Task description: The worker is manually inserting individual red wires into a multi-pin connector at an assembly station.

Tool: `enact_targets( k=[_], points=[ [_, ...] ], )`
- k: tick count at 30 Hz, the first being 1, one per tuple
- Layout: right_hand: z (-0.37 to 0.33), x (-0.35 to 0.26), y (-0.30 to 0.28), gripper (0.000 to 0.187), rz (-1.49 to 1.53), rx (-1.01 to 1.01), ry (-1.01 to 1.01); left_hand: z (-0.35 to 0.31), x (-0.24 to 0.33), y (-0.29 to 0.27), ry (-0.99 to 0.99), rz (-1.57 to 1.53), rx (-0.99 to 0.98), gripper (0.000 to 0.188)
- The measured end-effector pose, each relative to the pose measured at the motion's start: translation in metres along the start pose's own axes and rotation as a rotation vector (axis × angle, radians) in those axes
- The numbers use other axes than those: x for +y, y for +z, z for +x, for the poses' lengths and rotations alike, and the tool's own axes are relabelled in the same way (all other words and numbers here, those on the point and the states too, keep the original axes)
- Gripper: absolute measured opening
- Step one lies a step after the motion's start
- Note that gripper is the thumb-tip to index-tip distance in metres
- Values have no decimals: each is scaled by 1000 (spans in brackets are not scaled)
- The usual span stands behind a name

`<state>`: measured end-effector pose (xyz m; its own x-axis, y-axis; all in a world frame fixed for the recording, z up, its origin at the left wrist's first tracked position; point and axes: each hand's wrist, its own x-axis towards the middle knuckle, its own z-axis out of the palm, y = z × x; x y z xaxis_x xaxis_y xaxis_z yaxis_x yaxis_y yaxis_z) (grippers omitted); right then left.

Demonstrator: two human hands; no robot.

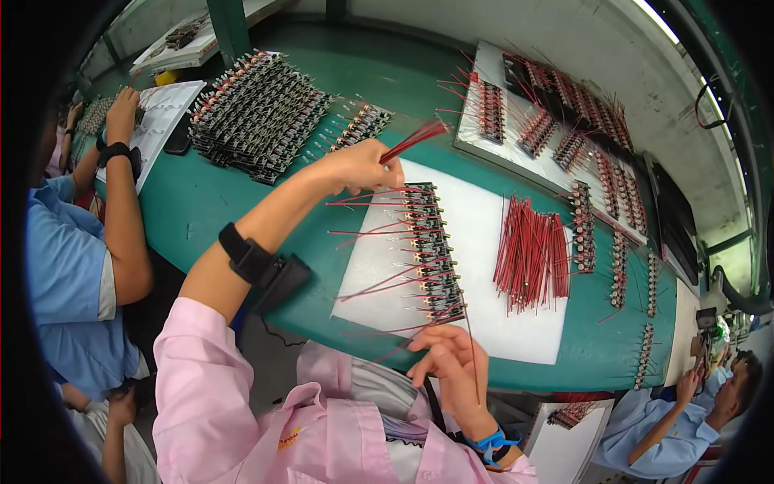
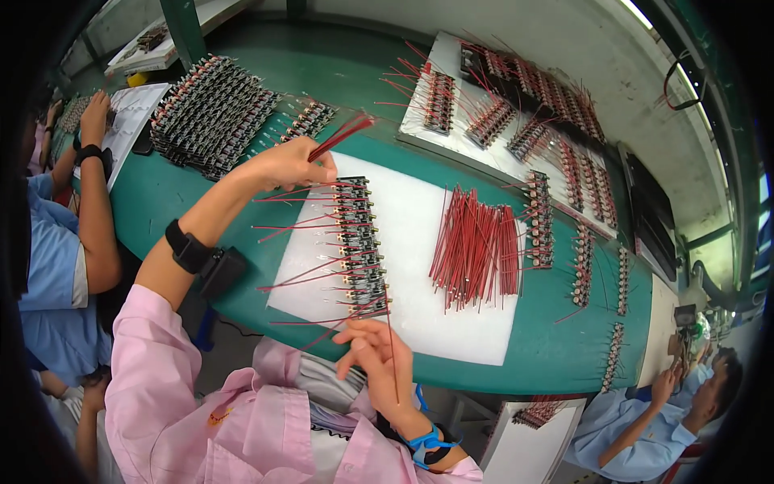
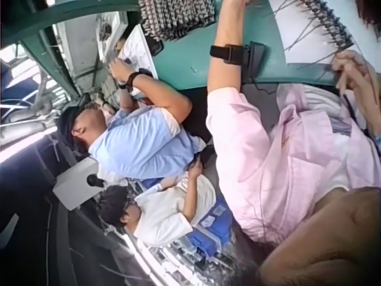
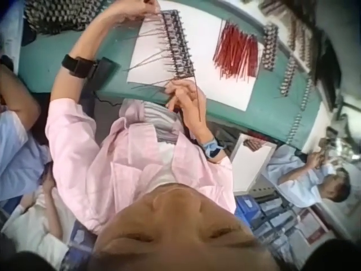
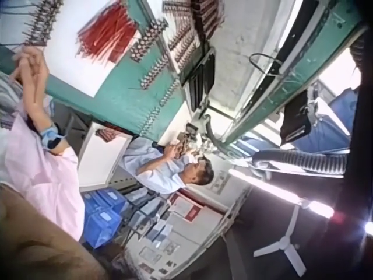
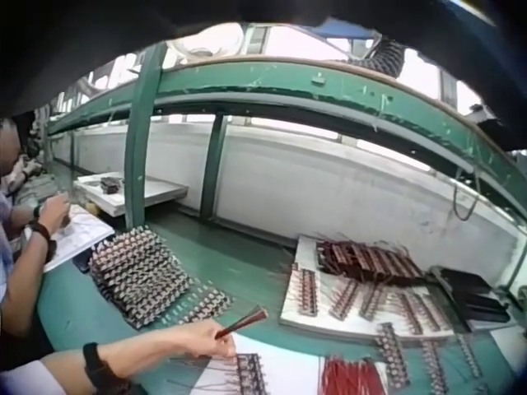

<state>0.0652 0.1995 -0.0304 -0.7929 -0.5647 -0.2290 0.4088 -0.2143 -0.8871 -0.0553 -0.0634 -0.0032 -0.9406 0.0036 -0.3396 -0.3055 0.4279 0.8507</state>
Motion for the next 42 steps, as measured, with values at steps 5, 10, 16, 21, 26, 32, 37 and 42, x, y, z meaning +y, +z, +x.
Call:
enact_targets(
  k=[5,10,16,21,26,32,37,42],
  points=[
    [3,5,0,35,64,-135,68,22,0,1,32,93,-55,17],
    [7,4,0,40,83,-225,208,34,-5,6,137,209,-18,19],
    [10,-1,-2,38,96,-204,388,33,-2,2,220,233,-29,22],
    [-3,-4,-7,33,58,-137,431,27,2,-10,342,205,92,23],
    [-18,-7,-7,30,-134,133,162,2,26,-16,408,228,252,24],
    [-13,-15,10,26,-475,367,-229,-31,39,-11,509,157,246,22],
    [4,-22,6,18,-877,253,-439,-48,35,-1,562,143,172,19],
    [10,-35,19,12,-972,205,-496,-74,34,4,528,181,127,17]
  ],
)
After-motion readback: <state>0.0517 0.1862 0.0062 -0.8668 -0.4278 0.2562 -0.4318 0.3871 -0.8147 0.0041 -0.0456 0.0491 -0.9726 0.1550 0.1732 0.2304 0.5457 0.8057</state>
